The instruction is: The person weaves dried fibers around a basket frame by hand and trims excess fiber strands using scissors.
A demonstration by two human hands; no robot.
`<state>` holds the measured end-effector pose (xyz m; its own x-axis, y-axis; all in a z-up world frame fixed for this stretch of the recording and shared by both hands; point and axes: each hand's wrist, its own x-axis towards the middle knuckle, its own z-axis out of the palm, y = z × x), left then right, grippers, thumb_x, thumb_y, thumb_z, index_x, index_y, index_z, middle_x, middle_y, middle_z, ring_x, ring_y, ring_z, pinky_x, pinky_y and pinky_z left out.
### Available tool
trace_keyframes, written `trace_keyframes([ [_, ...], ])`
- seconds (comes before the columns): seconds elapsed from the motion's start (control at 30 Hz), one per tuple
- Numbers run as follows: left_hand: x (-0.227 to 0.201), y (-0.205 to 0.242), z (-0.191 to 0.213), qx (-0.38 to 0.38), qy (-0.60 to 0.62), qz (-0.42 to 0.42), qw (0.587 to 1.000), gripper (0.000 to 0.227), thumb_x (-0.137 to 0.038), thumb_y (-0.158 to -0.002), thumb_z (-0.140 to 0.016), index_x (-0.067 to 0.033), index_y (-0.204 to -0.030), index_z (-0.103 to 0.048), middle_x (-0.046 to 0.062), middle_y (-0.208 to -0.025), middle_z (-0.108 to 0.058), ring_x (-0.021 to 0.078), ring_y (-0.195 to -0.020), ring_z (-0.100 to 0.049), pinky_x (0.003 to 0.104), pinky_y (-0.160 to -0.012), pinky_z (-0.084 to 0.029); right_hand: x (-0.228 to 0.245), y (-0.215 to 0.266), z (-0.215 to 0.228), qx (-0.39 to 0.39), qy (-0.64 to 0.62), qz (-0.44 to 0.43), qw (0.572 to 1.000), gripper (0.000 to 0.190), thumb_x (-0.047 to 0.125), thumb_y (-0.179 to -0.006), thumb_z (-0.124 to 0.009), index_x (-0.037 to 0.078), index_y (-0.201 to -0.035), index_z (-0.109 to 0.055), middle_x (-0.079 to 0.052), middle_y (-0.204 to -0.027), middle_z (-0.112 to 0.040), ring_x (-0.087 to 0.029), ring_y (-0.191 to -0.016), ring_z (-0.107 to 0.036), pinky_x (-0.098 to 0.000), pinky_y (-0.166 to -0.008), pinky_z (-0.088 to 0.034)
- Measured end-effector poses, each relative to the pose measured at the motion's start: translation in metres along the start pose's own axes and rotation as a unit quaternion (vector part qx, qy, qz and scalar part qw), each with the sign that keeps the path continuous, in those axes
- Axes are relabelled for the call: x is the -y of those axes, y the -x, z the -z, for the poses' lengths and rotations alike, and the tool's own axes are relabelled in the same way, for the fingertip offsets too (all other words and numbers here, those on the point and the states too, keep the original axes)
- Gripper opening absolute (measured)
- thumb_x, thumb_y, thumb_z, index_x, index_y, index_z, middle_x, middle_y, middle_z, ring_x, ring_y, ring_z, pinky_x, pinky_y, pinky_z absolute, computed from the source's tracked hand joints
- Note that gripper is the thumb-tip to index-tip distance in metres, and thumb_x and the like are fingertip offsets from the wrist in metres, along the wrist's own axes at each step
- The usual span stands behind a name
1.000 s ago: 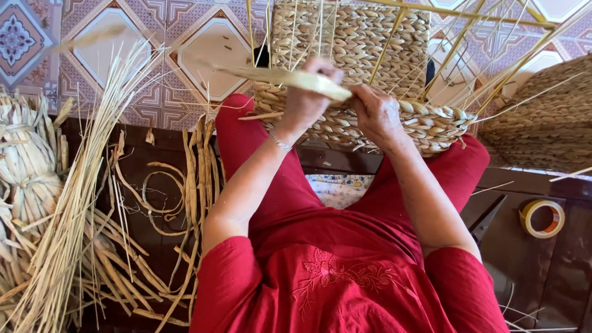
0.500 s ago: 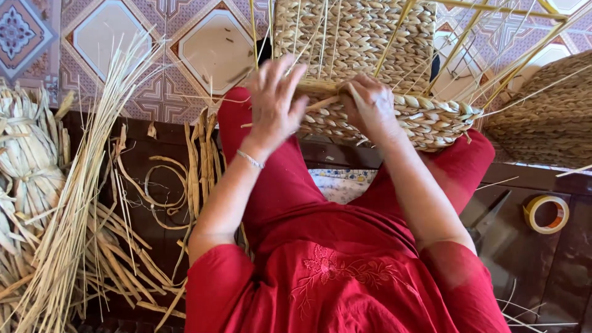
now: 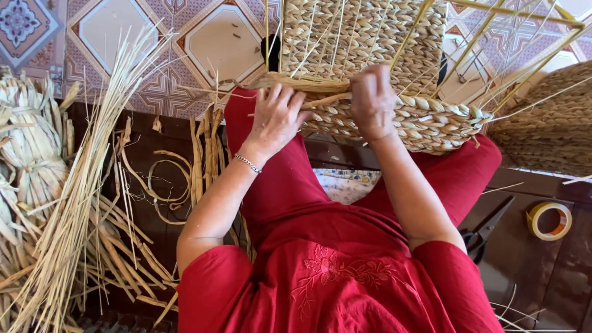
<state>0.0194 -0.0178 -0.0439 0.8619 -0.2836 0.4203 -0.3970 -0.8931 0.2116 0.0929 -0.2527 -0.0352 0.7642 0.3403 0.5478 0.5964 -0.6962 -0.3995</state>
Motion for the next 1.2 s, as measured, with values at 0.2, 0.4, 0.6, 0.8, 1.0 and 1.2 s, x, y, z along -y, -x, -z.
trace_keyframes([
  [0.2, -0.005, -0.025, 0.028, -0.071, -0.088, -0.014, 0.994, 0.015, -0.007, -0.098, -0.073, -0.0154, -0.109, -0.069, 0.001, -0.104, -0.063, 0.0214, -0.112, -0.059, 0.057, -0.112, -0.036, 0.015, -0.013, 0.029, 0.054, -0.068, 0.077, 0.993, 0.019, -0.004, -0.098, -0.067, 0.004, -0.115, -0.069, -0.011, -0.111, -0.07, -0.028, -0.092, -0.073, -0.0379, -0.073, -0.06],
  [0.4, -0.033, -0.058, 0.019, -0.215, -0.081, -0.047, 0.972, 0.017, -0.012, -0.1, -0.072, -0.0131, -0.116, -0.069, 0.009, -0.122, -0.064, 0.0252, -0.113, -0.056, 0.047, -0.102, -0.039, 0.02, -0.021, 0.043, 0.094, -0.129, 0.025, 0.987, 0.018, -0.002, -0.098, -0.069, 0.004, -0.114, -0.066, -0.014, -0.103, -0.072, -0.029, -0.088, -0.073, -0.0395, -0.075, -0.059],
  [0.6, -0.037, -0.074, -0.023, 0.025, 0.093, 0.052, 0.994, 0.027, -0.001, -0.096, -0.066, -0.003, -0.123, -0.065, 0.011, -0.098, -0.072, 0.0212, -0.089, -0.068, 0.034, -0.076, -0.055, 0.014, -0.017, 0.041, 0.099, -0.188, -0.035, 0.977, 0.021, -0.006, -0.098, -0.063, 0.003, -0.116, -0.064, -0.012, -0.097, -0.074, -0.026, -0.084, -0.074, -0.0359, -0.073, -0.058],
  [0.8, -0.025, -0.075, -0.034, -0.108, 0.359, 0.119, 0.919, 0.011, -0.009, -0.095, -0.068, -0.0067, -0.105, -0.07, 0.009, -0.09, -0.076, 0.0185, -0.073, -0.07, 0.032, -0.064, -0.056, 0.013, -0.018, 0.038, 0.083, -0.21, -0.086, 0.97, 0.016, -0.005, -0.098, -0.066, 0.005, -0.11, -0.066, -0.009, -0.092, -0.075, -0.02, -0.077, -0.074, -0.0329, -0.068, -0.058],
  [1.0, -0.044, -0.035, -0.01, -0.018, 0.522, 0.202, 0.829, 0.016, -0.016, -0.105, -0.062, -0.0058, -0.111, -0.072, 0.007, -0.098, -0.078, 0.0112, -0.085, -0.07, 0.026, -0.077, -0.056, 0.015, -0.018, 0.02, 0.064, -0.094, -0.004, 0.993, 0.011, 0.002, -0.092, -0.071, 0.009, -0.101, -0.074, -0.01, -0.087, -0.073, -0.028, -0.078, -0.071, -0.0413, -0.068, -0.055],
  [1.2, -0.006, -0.04, 0.029, -0.133, 0.143, 0.032, 0.98, 0.032, -0.017, -0.084, -0.082, -0.0084, -0.112, -0.07, 0.006, -0.113, -0.063, 0.0231, -0.107, -0.057, 0.043, -0.098, -0.042, 0.009, -0.021, 0.02, 0.115, -0.036, 0.066, 0.991, 0.008, 0.01, -0.094, -0.068, 0.01, -0.101, -0.071, -0.007, -0.088, -0.072, -0.03, -0.082, -0.069, -0.0434, -0.065, -0.053],
])
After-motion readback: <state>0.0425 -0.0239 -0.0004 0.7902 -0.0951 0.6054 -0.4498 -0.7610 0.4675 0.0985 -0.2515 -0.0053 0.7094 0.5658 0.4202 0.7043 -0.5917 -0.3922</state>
